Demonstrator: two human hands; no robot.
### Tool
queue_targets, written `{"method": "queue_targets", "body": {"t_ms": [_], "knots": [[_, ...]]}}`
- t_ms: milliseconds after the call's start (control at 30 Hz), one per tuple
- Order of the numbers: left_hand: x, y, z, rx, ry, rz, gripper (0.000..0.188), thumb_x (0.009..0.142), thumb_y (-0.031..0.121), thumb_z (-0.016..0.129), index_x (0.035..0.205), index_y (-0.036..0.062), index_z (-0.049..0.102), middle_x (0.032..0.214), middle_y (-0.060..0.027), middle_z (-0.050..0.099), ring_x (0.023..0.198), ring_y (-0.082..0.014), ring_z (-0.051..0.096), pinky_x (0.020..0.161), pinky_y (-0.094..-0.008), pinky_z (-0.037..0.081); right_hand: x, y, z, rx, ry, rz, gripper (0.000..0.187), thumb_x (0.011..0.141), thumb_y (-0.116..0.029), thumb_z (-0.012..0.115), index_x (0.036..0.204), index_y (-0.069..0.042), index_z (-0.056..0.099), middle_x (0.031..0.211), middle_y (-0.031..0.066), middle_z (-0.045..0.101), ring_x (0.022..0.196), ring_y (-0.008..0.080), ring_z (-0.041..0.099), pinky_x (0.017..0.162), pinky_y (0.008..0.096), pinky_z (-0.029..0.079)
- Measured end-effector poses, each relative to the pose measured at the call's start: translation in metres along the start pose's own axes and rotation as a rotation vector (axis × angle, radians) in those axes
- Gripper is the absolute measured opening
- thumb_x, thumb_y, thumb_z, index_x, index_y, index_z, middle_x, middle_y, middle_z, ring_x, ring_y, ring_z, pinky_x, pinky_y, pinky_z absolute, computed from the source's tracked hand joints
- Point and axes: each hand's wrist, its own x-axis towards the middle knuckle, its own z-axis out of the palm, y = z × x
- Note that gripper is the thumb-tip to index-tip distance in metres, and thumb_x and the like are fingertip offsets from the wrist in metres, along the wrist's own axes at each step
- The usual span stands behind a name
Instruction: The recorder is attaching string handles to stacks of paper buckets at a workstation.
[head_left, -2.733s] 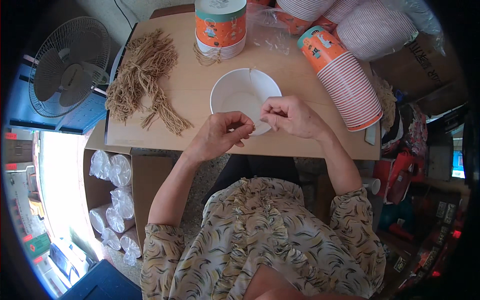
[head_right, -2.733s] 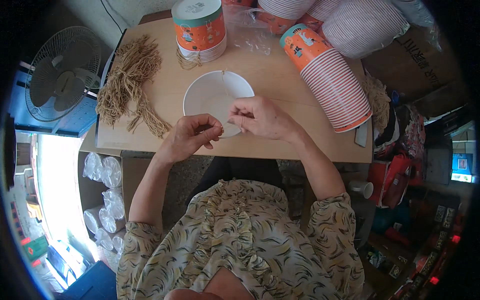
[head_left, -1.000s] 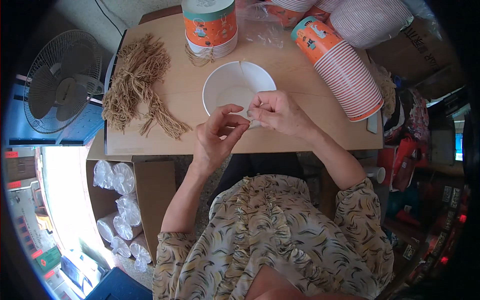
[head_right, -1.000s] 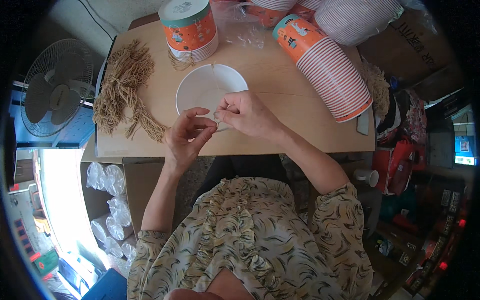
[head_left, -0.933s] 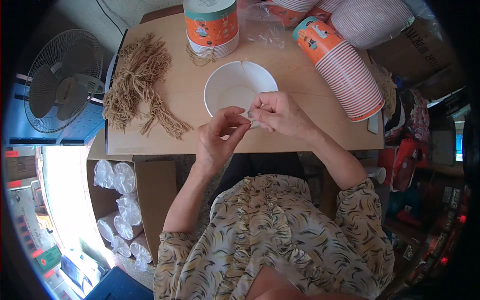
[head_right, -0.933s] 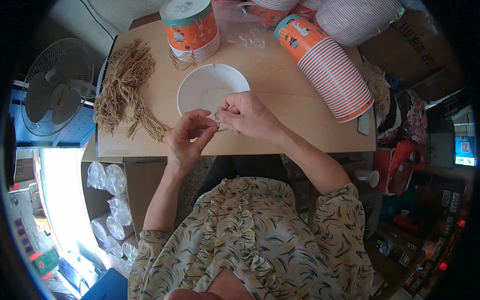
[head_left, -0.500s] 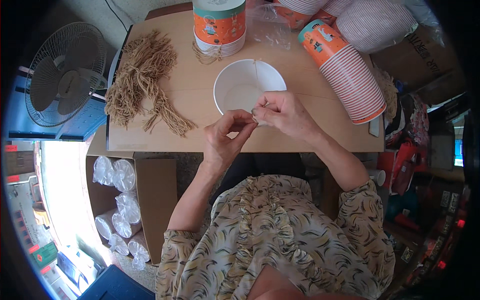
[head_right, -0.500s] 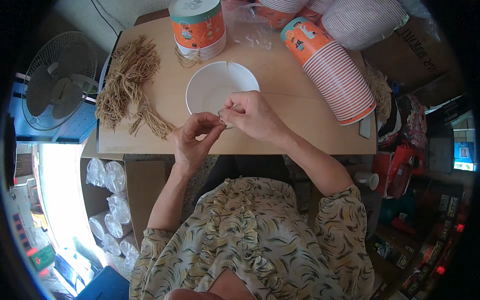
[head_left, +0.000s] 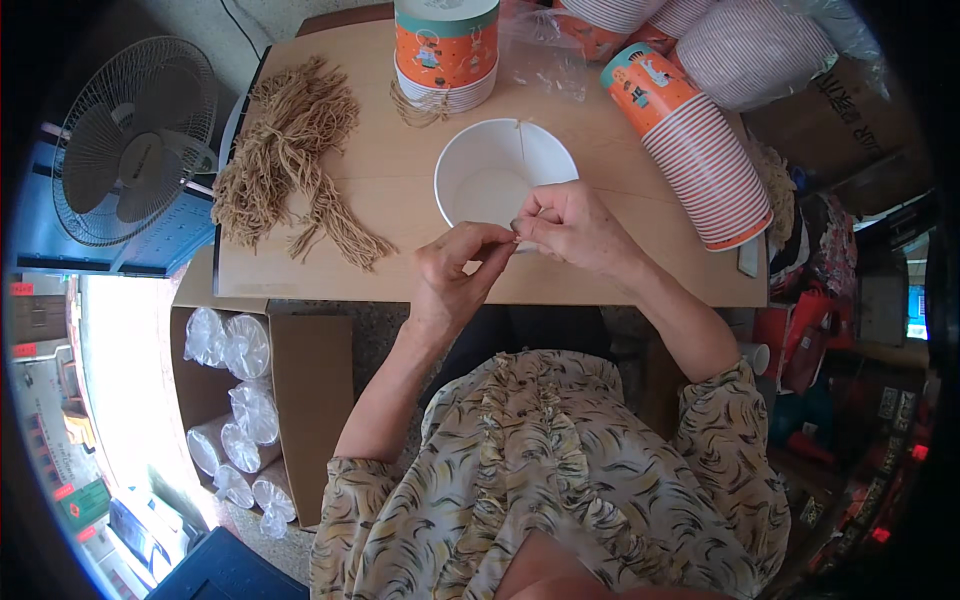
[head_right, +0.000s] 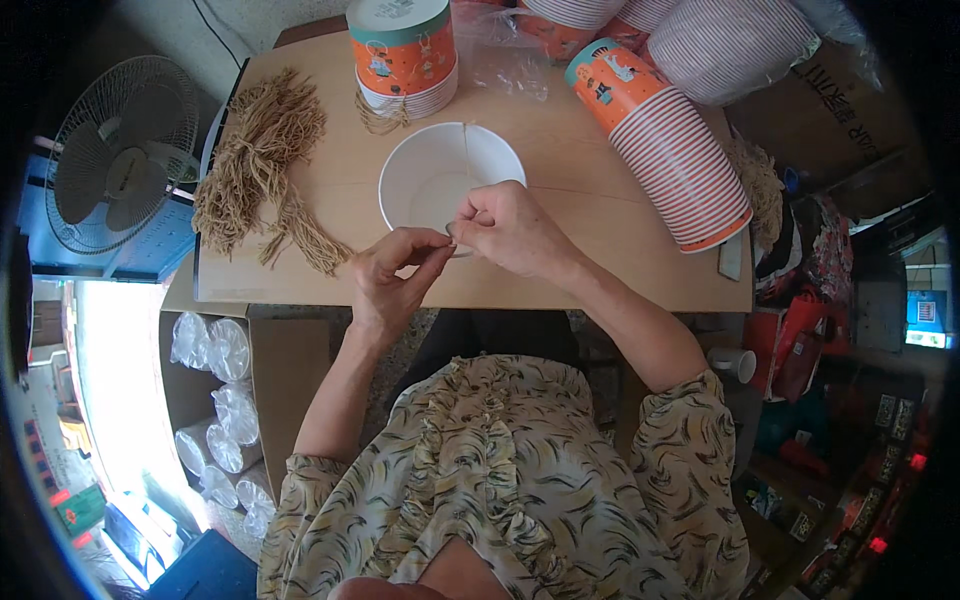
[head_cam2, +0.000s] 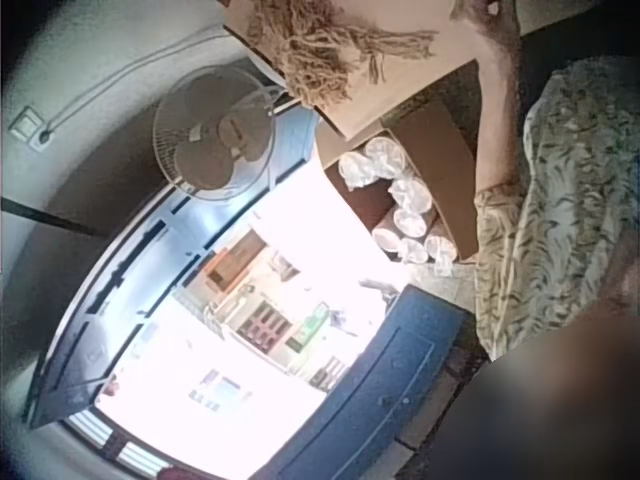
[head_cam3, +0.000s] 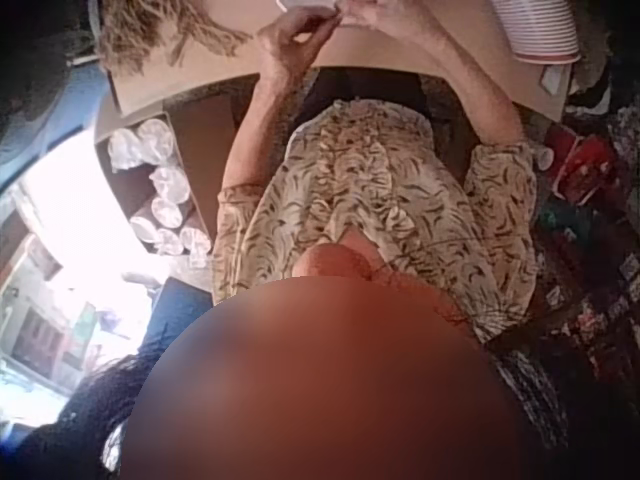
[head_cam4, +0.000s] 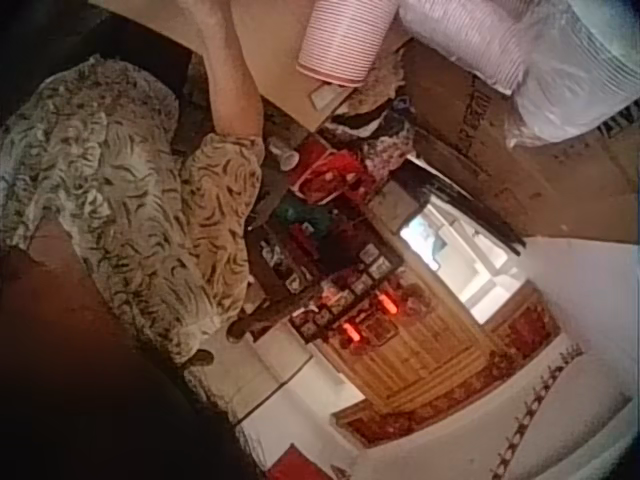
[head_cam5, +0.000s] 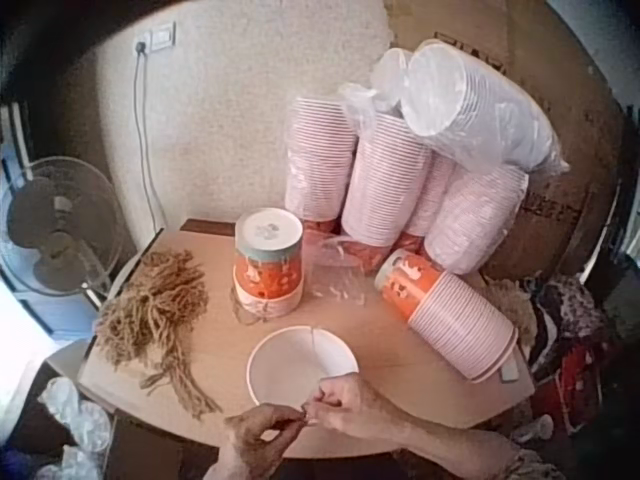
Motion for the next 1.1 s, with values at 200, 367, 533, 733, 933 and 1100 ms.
{"method": "queue_targets", "body": {"t_ms": [200,367,533,733,933,1100], "knots": [[0.011,0.006,-0.008,0.072,-0.114,-0.016,0.01,0.088,-0.005,0.07,0.096,-0.0025,0.068,0.09,-0.0093,0.071,0.081,-0.0157,0.072,0.07,-0.0281,0.06,0.001,0.003,-0.004,-0.052,0.032,0.012,0.014,0.092,-0.009,0.062,0.089,0.004,0.066,0.07,0.0023,0.066,0.06,0.0043,0.055,0.052,0.025,0.042],[0.016,0.0,-0.012,-0.164,-0.195,-0.214,0.008,0.094,0.002,0.068,0.101,-0.0011,0.064,0.095,-0.0047,0.072,0.084,-0.0111,0.069,0.074,-0.0248,0.058,-0.003,0.004,-0.008,0.02,0.077,0.002,0.012,0.094,-0.008,0.061,0.095,0.003,0.064,0.064,-0.0013,0.059,0.057,0.0045,0.053,0.053,0.0252,0.042],[0.021,-0.001,-0.016,-0.286,-0.23,-0.421,0.009,0.098,0.005,0.064,0.102,-0.0019,0.061,0.096,-0.0078,0.072,0.09,-0.0136,0.071,0.079,-0.0254,0.059,-0.017,0.02,-0.019,0.024,0.045,-0.284,0.01,0.091,-0.003,0.063,0.101,-0.002,0.066,0.074,0.0,0.059,0.065,0.0063,0.057,0.058,0.025,0.045],[0.032,0.006,-0.015,-0.332,-0.241,-0.497,0.011,0.097,0.003,0.064,0.106,-0.0038,0.062,0.095,-0.0103,0.072,0.09,-0.0148,0.071,0.079,-0.0262,0.06,-0.022,0.031,-0.006,-0.32,0.223,-0.42,0.019,0.082,-0.002,0.072,0.101,-0.003,0.069,0.092,0.0063,0.065,0.074,0.018,0.064,0.064,0.0308,0.052],[0.032,-0.001,-0.015,-0.356,-0.281,-0.487,0.014,0.097,0.003,0.065,0.109,-0.0047,0.063,0.097,-0.01,0.072,0.091,-0.0152,0.071,0.081,-0.0262,0.059,-0.012,0.039,0.011,-0.453,0.43,-0.635,0.02,0.077,-0.009,0.078,0.095,-0.006,0.071,0.083,0.0056,0.066,0.074,0.0232,0.063,0.064,0.0349,0.053],[0.034,0.002,-0.017,-0.352,-0.316,-0.538,0.016,0.096,0.004,0.066,0.11,-0.0037,0.063,0.1,-0.0097,0.072,0.094,-0.0147,0.07,0.083,-0.0261,0.058,-0.011,0.039,0.013,-0.451,0.452,-0.637,0.014,0.077,-0.007,0.077,0.09,-0.007,0.071,0.077,0.0052,0.067,0.072,0.0236,0.063,0.064,0.035,0.053]]}}
